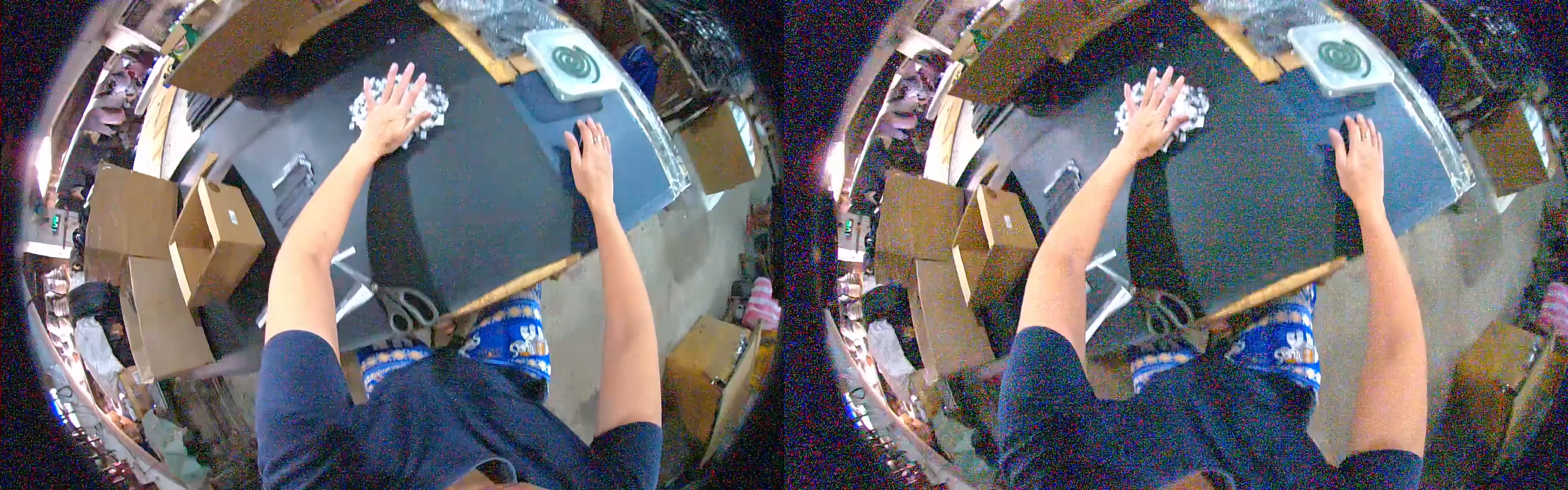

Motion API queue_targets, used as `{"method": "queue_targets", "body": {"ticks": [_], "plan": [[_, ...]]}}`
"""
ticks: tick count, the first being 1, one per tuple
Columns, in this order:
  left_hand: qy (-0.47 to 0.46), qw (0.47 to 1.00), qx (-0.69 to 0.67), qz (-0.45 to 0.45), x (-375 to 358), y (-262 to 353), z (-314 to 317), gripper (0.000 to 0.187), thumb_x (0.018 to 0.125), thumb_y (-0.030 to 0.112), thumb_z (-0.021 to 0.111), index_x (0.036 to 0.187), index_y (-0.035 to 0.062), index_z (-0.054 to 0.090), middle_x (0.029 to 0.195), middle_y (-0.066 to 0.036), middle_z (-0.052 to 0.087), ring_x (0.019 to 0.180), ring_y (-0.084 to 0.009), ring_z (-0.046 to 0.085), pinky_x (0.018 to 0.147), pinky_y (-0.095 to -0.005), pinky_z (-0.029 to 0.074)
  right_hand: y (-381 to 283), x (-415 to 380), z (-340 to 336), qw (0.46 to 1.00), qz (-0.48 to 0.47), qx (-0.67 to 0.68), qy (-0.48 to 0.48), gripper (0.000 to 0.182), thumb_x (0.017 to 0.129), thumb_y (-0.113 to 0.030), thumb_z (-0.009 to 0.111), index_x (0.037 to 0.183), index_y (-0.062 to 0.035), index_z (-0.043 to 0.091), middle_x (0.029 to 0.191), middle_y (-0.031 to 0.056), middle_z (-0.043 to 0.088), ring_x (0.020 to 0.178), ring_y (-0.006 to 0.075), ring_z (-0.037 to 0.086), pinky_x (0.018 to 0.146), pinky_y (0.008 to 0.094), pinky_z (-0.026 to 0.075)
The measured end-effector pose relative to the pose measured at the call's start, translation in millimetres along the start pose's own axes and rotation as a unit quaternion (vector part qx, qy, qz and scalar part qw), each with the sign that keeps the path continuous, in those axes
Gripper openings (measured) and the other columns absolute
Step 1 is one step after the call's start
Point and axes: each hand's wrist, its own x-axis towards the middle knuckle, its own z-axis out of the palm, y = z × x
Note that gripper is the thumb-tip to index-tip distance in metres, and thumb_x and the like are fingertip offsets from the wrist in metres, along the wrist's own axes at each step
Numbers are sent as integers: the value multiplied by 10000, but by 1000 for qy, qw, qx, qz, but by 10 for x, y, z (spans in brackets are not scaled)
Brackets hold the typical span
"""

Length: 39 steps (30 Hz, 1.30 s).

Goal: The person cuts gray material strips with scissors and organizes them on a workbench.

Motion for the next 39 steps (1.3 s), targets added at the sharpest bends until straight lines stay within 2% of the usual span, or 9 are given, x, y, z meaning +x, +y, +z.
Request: {"method": "queue_targets", "body": {"ticks": [5, 10, 19, 27, 31, 33, 35, 37, 39], "plan": [[-25, 951, -221, -213, 531, -403, 160, 732, 953, 579, 315, 1486, 86, 220, 1557, -86, 196, 1445, -273, 134, 1117, -586, 70, -64, -18, -73, 1000, -2, -2, 1, 487, 958, -369, 474, 1273, 1, 498, 1358, 207, 462, 1298, 367, 384, 1099, 455, 275], [-183, 927, -93, -314, 965, -882, 479, 725, 932, 515, 426, 1476, 75, 237, 1568, -60, 152, 1455, -266, 56, 1083, -679, 85, -107, -3, -116, 1000, 12, 13, -13, 463, 952, -341, 498, 1264, 0, 502, 1363, 204, 457, 1300, 366, 382, 1101, 460, 270], [-258, 912, -72, -312, 1350, -1100, 757, 992, 811, 761, 406, 1495, 87, 157, 1579, -46, 94, 1449, -309, 55, 1039, -737, 73, -129, 1, -166, 999, 33, 10, -40, 468, 954, -339, 493, 1281, -4, 487, 1374, 210, 448, 1322, 359, 364, 1122, 451, 240], [-260, 910, -59, -318, 1269, -902, 682, 682, 953, 545, 356, 1473, 118, 241, 1566, -26, 156, 1438, -291, 144, 1050, -733, 97, -124, 19, -174, 999, 26, 6, -26, 460, 953, -342, 493, 1272, -10, 502, 1373, 209, 452, 1314, 360, 375, 1113, 451, 260], [-376, 898, -69, -219, 1172, -944, 347, 594, 970, 476, 362, 1458, 147, 279, 1543, -57, 231, 1409, -328, 228, 1032, -740, 138, -113, 10, -121, 1000, 20, 0, -17, 464, 955, -349, 491, 1272, -9, 504, 1373, 209, 453, 1314, 359, 375, 1112, 448, 265], [-328, 930, -111, -122, 1001, -1156, 406, 535, 963, 473, 380, 1348, 108, 450, 1312, -170, 534, 1224, -378, 484, 1042, -504, 354, -130, 12, -133, 1000, 20, 10, -16, 470, 956, -352, 489, 1273, -5, 503, 1372, 210, 453, 1315, 362, 372, 1112, 448, 264], [-315, 928, -156, -124, 861, -1046, 144, 526, 953, 494, 392, 1187, 69, 593, 1261, -220, 553, 1184, -381, 512, 1012, -405, 401, -149, 7, -158, 999, 26, 10, -17, 478, 956, -355, 489, 1274, 2, 499, 1368, 216, 455, 1316, 365, 370, 1112, 450, 264], [-348, 907, -196, -133, 889, -870, -181, 543, 944, 499, 412, 1097, 35, 648, 1225, -259, 559, 1190, -390, 503, 1009, -414, 400, -140, -1, -126, 1000, 24, 8, -11, 478, 955, -355, 490, 1269, 5, 501, 1366, 218, 455, 1314, 366, 371, 1112, 452, 264], [-315, 937, -88, -123, 998, -712, -338, 540, 944, 478, 428, 1126, 15, 639, 1202, -261, 574, 1190, -390, 506, 1016, -416, 394, -122, -6, -111, 1000, 24, 1, -4, 478, 954, -356, 491, 1264, 8, 503, 1365, 220, 455, 1313, 368, 373, 1111, 454, 265]]}}
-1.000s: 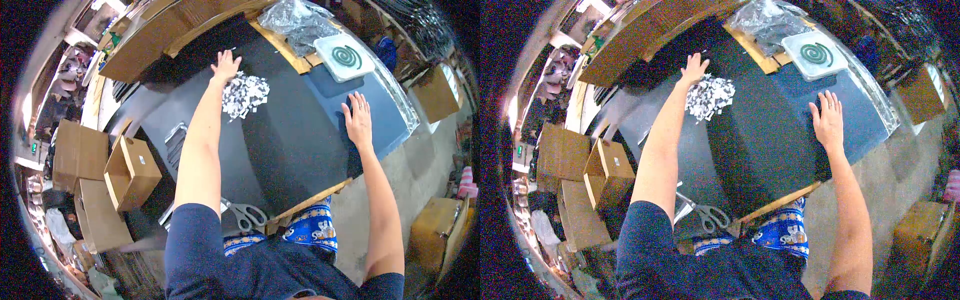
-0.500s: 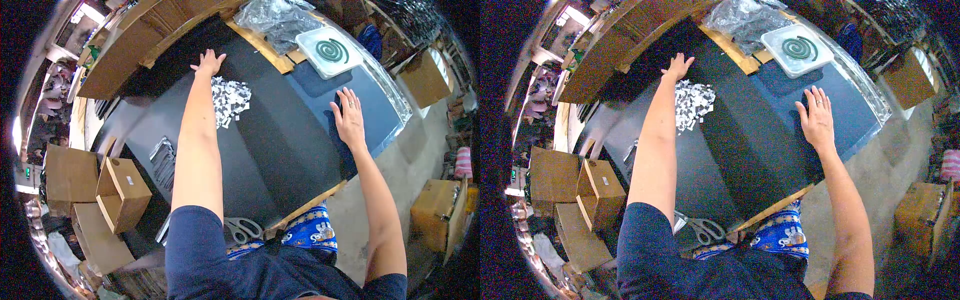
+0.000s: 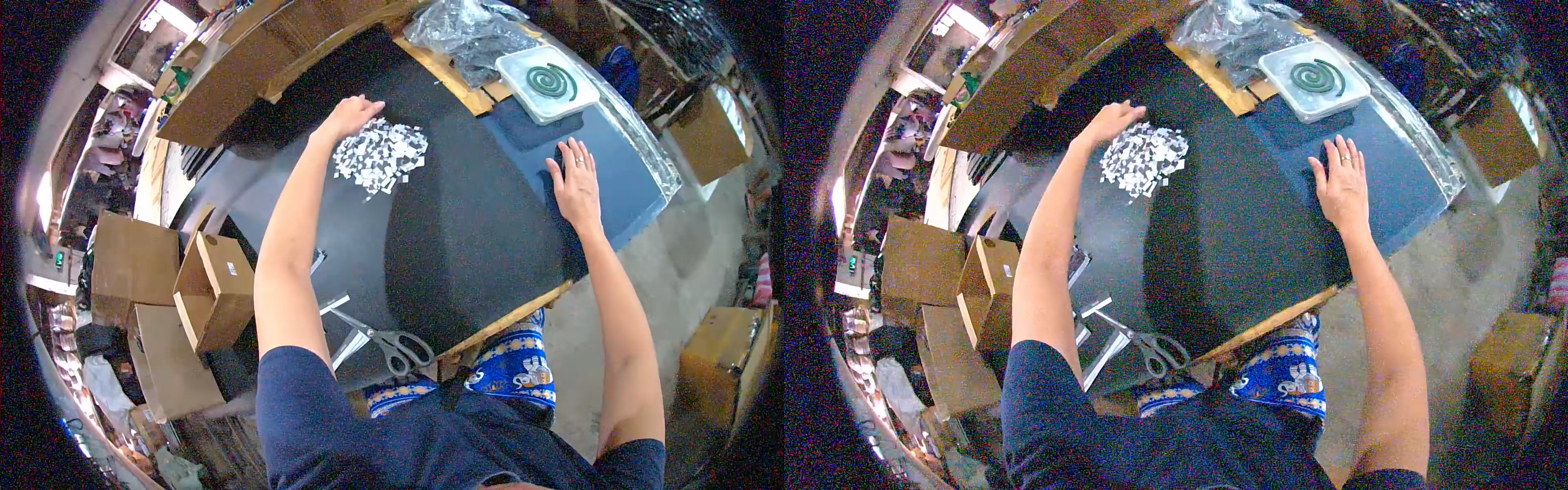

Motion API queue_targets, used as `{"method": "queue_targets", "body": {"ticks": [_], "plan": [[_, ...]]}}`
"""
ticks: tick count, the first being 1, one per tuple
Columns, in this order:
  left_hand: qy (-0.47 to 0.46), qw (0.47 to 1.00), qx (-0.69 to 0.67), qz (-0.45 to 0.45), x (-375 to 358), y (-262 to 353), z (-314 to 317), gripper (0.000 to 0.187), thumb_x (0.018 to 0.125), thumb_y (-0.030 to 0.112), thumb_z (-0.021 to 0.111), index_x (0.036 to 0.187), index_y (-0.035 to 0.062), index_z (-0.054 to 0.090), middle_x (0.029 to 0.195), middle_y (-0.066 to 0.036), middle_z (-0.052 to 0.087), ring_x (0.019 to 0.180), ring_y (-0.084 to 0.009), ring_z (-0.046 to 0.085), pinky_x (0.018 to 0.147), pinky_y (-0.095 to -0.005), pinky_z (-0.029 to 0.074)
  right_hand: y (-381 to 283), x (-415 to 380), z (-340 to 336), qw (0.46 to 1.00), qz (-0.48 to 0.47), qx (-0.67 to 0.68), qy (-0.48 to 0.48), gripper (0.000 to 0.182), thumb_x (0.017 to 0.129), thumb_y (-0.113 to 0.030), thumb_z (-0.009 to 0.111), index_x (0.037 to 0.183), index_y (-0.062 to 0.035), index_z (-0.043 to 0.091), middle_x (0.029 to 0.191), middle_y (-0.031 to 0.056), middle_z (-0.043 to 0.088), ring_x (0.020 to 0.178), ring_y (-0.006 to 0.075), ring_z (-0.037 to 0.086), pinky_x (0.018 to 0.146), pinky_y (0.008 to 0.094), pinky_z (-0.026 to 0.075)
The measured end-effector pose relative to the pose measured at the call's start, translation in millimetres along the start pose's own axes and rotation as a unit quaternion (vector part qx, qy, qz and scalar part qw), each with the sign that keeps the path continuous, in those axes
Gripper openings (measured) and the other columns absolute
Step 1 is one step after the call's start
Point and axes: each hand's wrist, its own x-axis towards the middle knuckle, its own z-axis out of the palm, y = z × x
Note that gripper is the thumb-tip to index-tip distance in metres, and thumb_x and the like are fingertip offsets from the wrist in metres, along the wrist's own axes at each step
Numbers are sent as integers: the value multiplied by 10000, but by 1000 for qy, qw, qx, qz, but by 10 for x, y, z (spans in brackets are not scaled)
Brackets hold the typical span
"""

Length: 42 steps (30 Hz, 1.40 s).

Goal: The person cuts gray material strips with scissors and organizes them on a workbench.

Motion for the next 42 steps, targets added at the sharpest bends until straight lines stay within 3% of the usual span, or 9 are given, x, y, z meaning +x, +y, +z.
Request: {"method": "queue_targets", "body": {"ticks": [5, 8, 11, 26, 30, 32, 34, 37, 42], "plan": [[171, 973, -72, 137, 655, 278, 307, 398, 930, 346, 513, 1181, 58, 625, 1298, -130, 557, 1274, -365, 442, 1085, -390, 341, -4, 7, 1, 1000, -4, 3, 12, 462, 948, -350, 501, 1237, 9, 520, 1348, 220, 473, 1291, 372, 403, 1108, 460, 270], [73, 997, 0, 29, 884, 748, 364, 463, 935, 206, 452, 1394, 157, 426, 1509, -35, 320, 1412, -311, 229, 1095, -621, 201, -4, -4, 8, 1000, 4, 0, 15, 447, 945, -345, 505, 1234, -4, 528, 1335, 214, 487, 1286, 364, 412, 1103, 458, 278], [36, 999, 37, 6, 957, 916, 463, 541, 901, 98, 410, 1435, 173, 363, 1545, 1, 241, 1440, -296, 146, 1074, -688, 136, -13, 14, -22, 1000, 1, 6, 3, 449, 947, -348, 495, 1238, -8, 527, 1345, 211, 478, 1296, 360, 397, 1104, 457, 277], [34, 981, 182, 57, 251, 708, 507, 669, 775, -22, 558, 1394, 202, 439, 1538, 10, 250, 1429, -302, 177, 1068, -680, 209, -6, 5, 8, 1000, 1, -4, 3, 455, 959, -363, 467, 1250, -16, 512, 1352, 209, 474, 1303, 363, 390, 1102, 465, 279], [23, 979, 188, 74, 90, 538, 394, 454, 805, 72, 582, 1233, 219, 619, 1519, -43, 294, 1433, -320, 154, 1071, -676, 200, -2, 6, 25, 1000, -1, -11, 2, 453, 962, -357, 462, 1252, -12, 507, 1349, 218, 473, 1298, 370, 393, 1100, 467, 280], [69, 989, 87, 96, 98, 519, 360, 363, 790, 28, 572, 1085, 188, 708, 1448, -72, 416, 1428, -297, 196, 1089, -650, 188, 0, 0, 33, 1000, -1, -10, 7, 455, 960, -357, 464, 1251, -10, 507, 1347, 219, 475, 1297, 370, 394, 1099, 468, 281], [179, 972, 54, 141, 258, 581, 391, 245, 766, 101, 623, 975, 150, 741, 1268, -118, 569, 1316, -317, 389, 1060, -544, 321, -1, -6, 31, 1000, -1, -12, 12, 457, 959, -358, 466, 1250, -9, 507, 1344, 219, 476, 1295, 370, 396, 1098, 468, 282], [322, 915, -85, 227, 672, 994, 447, 188, 710, 212, 678, 835, 86, 742, 854, -154, 632, 890, -323, 576, 810, -401, 455, -17, -5, 8, 1000, -1, -10, 14, 460, 956, -360, 470, 1247, -6, 511, 1341, 219, 480, 1291, 371, 400, 1098, 469, 282], [347, 915, -106, 174, 1149, 1645, 658, 153, 714, 236, 706, 807, 125, 755, 815, -149, 613, 851, -313, 590, 769, -413, 476, -7, -3, 1, 1000, -8, 5, 15, 456, 953, -357, 476, 1241, -7, 522, 1342, 217, 479, 1291, 370, 401, 1098, 470, 281]]}}
